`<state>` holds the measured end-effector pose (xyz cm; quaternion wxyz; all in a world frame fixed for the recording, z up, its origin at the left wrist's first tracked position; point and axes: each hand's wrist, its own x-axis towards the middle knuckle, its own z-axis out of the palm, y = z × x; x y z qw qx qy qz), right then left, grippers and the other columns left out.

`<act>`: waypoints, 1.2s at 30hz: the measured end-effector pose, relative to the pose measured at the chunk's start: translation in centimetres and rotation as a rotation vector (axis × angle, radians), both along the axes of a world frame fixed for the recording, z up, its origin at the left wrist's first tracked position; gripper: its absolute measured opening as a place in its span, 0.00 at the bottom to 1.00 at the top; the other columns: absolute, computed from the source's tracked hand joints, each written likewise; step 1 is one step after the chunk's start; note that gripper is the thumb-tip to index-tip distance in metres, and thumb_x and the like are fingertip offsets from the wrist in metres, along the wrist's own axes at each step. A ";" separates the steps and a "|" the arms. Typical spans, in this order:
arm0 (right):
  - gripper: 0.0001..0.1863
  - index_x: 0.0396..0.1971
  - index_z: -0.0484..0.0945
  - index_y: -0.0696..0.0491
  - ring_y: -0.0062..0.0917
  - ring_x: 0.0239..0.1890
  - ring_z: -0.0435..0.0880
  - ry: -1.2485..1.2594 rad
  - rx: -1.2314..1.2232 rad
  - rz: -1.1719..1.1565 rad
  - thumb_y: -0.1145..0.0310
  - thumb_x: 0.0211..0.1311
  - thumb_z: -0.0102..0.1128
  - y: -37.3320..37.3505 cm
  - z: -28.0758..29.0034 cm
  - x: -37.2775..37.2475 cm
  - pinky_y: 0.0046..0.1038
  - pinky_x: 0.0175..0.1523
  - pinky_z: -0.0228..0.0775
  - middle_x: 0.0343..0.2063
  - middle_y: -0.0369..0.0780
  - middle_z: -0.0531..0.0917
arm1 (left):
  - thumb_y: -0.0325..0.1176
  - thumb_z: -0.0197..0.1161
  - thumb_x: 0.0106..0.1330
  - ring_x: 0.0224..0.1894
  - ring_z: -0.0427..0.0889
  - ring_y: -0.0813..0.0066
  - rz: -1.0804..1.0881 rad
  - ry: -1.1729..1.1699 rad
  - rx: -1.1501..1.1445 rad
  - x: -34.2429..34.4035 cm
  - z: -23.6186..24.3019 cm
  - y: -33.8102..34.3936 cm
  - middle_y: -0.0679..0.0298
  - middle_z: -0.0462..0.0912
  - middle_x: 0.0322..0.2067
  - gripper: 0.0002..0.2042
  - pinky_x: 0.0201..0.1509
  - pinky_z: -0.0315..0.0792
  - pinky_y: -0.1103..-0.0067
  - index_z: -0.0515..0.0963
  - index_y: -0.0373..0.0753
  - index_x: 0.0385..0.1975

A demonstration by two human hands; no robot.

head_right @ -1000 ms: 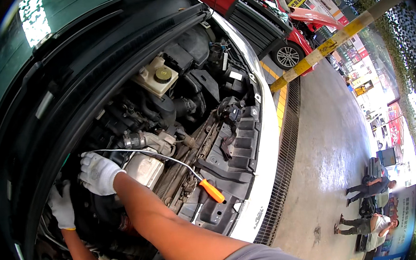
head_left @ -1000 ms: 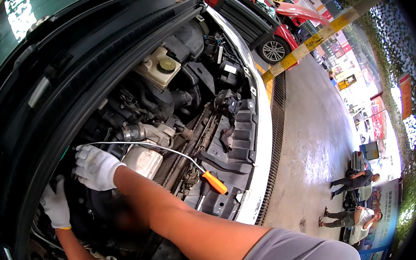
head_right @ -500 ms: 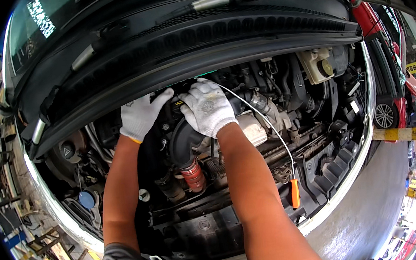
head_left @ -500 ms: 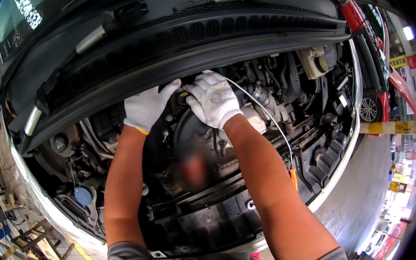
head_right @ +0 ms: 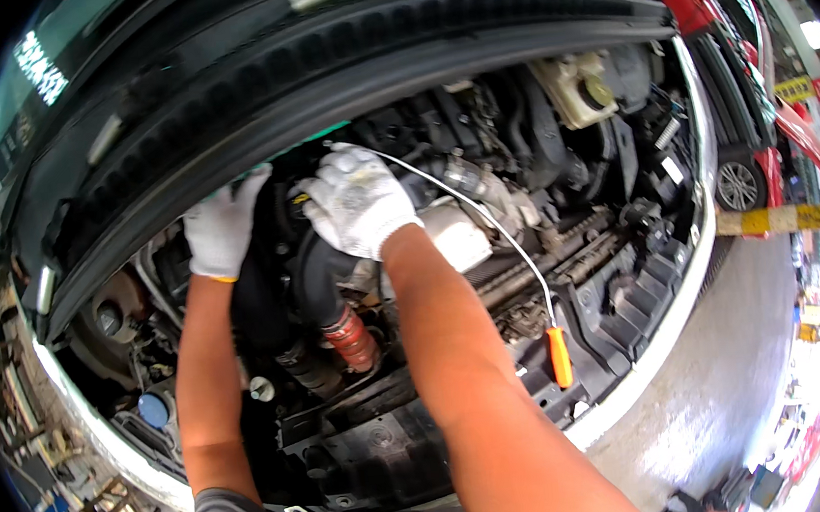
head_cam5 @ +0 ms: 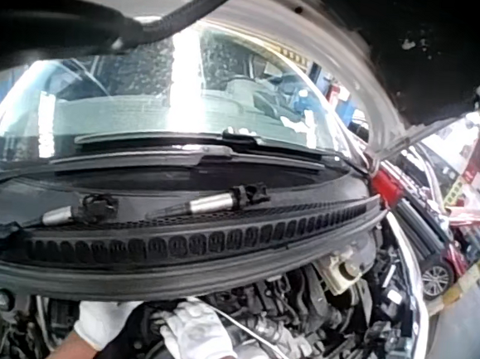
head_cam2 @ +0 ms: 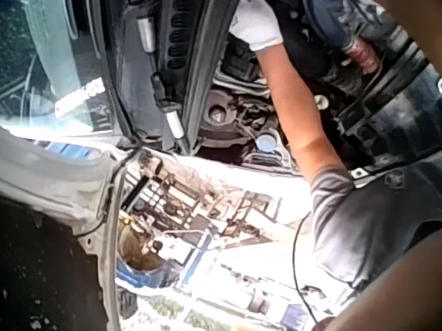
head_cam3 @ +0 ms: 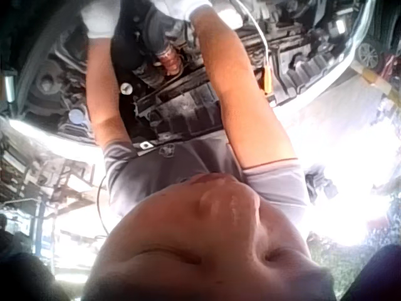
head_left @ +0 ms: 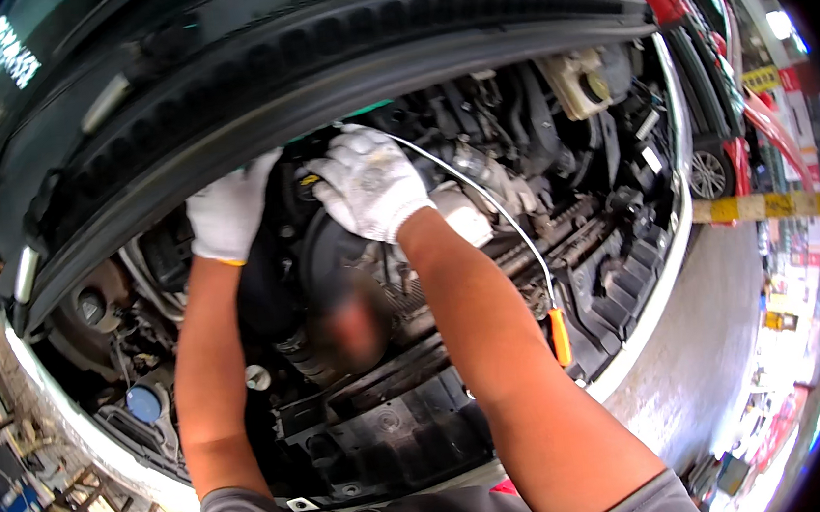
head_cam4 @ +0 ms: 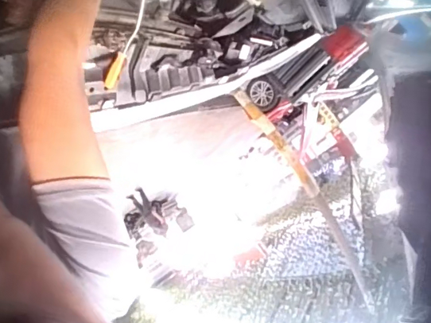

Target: The person works on a car engine with the hood open, using a wrench to tighten bolts and adjusting hoses and components. They repeatedly reach into the engine bay, manipulate parts, and occasionally wipe surfaces with a cloth.

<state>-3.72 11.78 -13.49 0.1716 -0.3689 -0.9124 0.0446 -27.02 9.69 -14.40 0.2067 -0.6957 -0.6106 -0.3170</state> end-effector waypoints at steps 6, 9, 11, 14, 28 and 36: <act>0.21 0.49 0.90 0.50 0.31 0.57 0.82 -0.010 0.049 -0.023 0.53 0.70 0.56 -0.1 -0.1 0.6 0.37 0.78 0.59 0.43 0.38 0.89 | 0.52 0.70 0.71 0.48 0.89 0.55 -0.139 -0.265 -0.329 -0.8 1.4 0.7 0.55 0.91 0.42 0.19 0.55 0.79 0.66 0.89 0.42 0.48; 0.19 0.45 0.90 0.51 0.33 0.55 0.81 0.032 0.031 0.008 0.55 0.65 0.62 0.0 -0.2 0.6 0.39 0.74 0.65 0.40 0.39 0.88 | 0.52 0.71 0.70 0.48 0.89 0.53 0.169 -0.004 -0.221 0.4 0.3 0.0 0.55 0.91 0.43 0.20 0.56 0.79 0.66 0.89 0.41 0.48; 0.19 0.45 0.90 0.52 0.33 0.53 0.82 0.063 0.063 0.014 0.54 0.64 0.62 0.1 -0.1 0.4 0.39 0.72 0.66 0.39 0.39 0.89 | 0.53 0.71 0.70 0.48 0.89 0.52 0.267 0.111 -0.081 -0.2 -1.3 0.4 0.55 0.91 0.44 0.22 0.57 0.79 0.65 0.89 0.40 0.48; 0.20 0.46 0.90 0.52 0.32 0.52 0.83 0.029 0.079 0.003 0.53 0.66 0.60 0.0 -0.3 0.4 0.38 0.73 0.65 0.39 0.39 0.90 | 0.47 0.70 0.73 0.47 0.90 0.57 -0.014 -0.208 -0.245 -1.0 -0.3 0.6 0.54 0.91 0.45 0.19 0.56 0.78 0.69 0.87 0.34 0.48; 0.18 0.41 0.90 0.46 0.32 0.50 0.82 -0.036 0.063 -0.013 0.53 0.62 0.58 -0.3 0.5 0.8 0.38 0.71 0.66 0.34 0.34 0.88 | 0.27 0.65 0.77 0.50 0.89 0.60 -0.381 -0.147 -0.143 -2.4 -0.1 0.7 0.58 0.89 0.50 0.12 0.59 0.80 0.70 0.84 0.35 0.56; 0.21 0.48 0.88 0.43 0.23 0.58 0.78 -0.162 -0.057 -0.102 0.49 0.71 0.50 -0.5 -0.4 0.8 0.33 0.78 0.53 0.44 0.28 0.88 | 0.31 0.75 0.70 0.40 0.90 0.69 -0.103 -0.043 -0.017 0.6 1.1 0.7 0.60 0.92 0.40 0.11 0.47 0.83 0.76 0.88 0.31 0.46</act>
